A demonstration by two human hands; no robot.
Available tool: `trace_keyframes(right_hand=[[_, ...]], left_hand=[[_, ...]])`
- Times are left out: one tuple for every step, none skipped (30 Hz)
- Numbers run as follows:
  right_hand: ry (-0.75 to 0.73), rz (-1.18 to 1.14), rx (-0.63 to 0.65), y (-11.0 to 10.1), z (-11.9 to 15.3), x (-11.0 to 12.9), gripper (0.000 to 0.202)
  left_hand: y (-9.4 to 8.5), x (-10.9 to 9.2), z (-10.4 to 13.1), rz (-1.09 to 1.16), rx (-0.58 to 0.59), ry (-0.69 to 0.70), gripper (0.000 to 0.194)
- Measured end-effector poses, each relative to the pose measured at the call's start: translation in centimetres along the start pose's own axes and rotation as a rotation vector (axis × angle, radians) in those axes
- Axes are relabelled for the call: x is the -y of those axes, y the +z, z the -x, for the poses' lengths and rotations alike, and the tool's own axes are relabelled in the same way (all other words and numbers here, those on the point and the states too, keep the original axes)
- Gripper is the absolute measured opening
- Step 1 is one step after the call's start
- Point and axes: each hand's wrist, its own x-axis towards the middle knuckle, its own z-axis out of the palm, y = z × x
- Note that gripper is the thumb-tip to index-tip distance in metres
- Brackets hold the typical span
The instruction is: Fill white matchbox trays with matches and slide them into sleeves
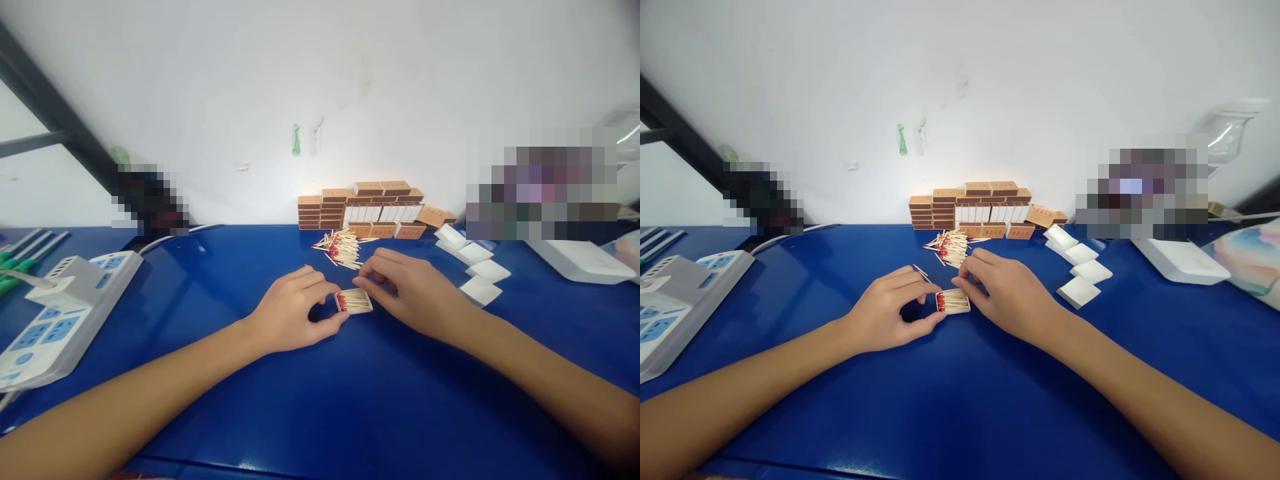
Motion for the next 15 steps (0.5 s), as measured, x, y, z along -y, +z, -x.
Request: trace_keyframes(right_hand=[[0.013,0.020,-0.017,0.1,-0.1,-0.2,0.021],[0.026,0.036,-0.033,0.1,-0.1,-0.5,0.021],[0.039,0.047,-0.045,0.1,-0.2,-0.7,0.021],[0.051,0.055,-0.054,0.2,-0.2,-0.9,0.021],[0.062,0.060,-0.059,0.2,-0.3,-1.1,0.021],[0.070,0.063,-0.060,0.3,-0.3,-1.3,0.021],[0.075,0.066,-0.055,0.3,-0.4,-1.5,0.021],[0.079,0.070,-0.045,0.4,-0.4,-1.6,0.021],[0.080,0.074,-0.029,0.5,-0.3,-1.7,0.021],[0.077,0.077,-0.010,0.6,-0.3,-1.8,0.020],[0.074,0.079,0.011,0.7,-0.3,-1.8,0.019],[0.073,0.079,0.032,0.8,-0.2,-1.9,0.018],[0.073,0.078,0.050,0.9,-0.2,-1.9,0.018],[0.073,0.077,0.064,0.9,-0.2,-1.9,0.018],[0.075,0.076,0.072,0.9,-0.2,-1.9,0.018]], left_hand=[[0.0,0.0,0.0,-0.006,-0.004,-0.008,0.024],[0.0,0.0,0.0,-0.010,-0.007,-0.014,0.024],[0.0,0.0,0.0,-0.012,-0.009,-0.020,0.024],[0.0,-0.1,0.0,-0.012,-0.011,-0.023,0.025],[0.0,-0.1,0.0,-0.009,-0.011,-0.022,0.025],[0.0,-0.1,0.1,-0.006,-0.012,-0.018,0.025],[0.0,-0.1,0.1,-0.003,-0.011,-0.015,0.025],[0.0,-0.1,0.1,-0.001,-0.011,-0.013,0.025],[0.0,-0.1,0.1,0.001,-0.010,-0.009,0.025],[0.0,-0.1,0.1,0.000,-0.009,-0.006,0.025],[0.0,-0.1,0.0,-0.002,-0.009,-0.004,0.025],[0.0,-0.1,0.0,-0.005,-0.010,-0.003,0.025],[0.0,-0.1,0.0,-0.007,-0.010,0.000,0.025],[0.0,0.0,0.0,-0.010,-0.011,0.001,0.025],[-0.1,0.0,0.0,-0.011,-0.012,0.000,0.025]])
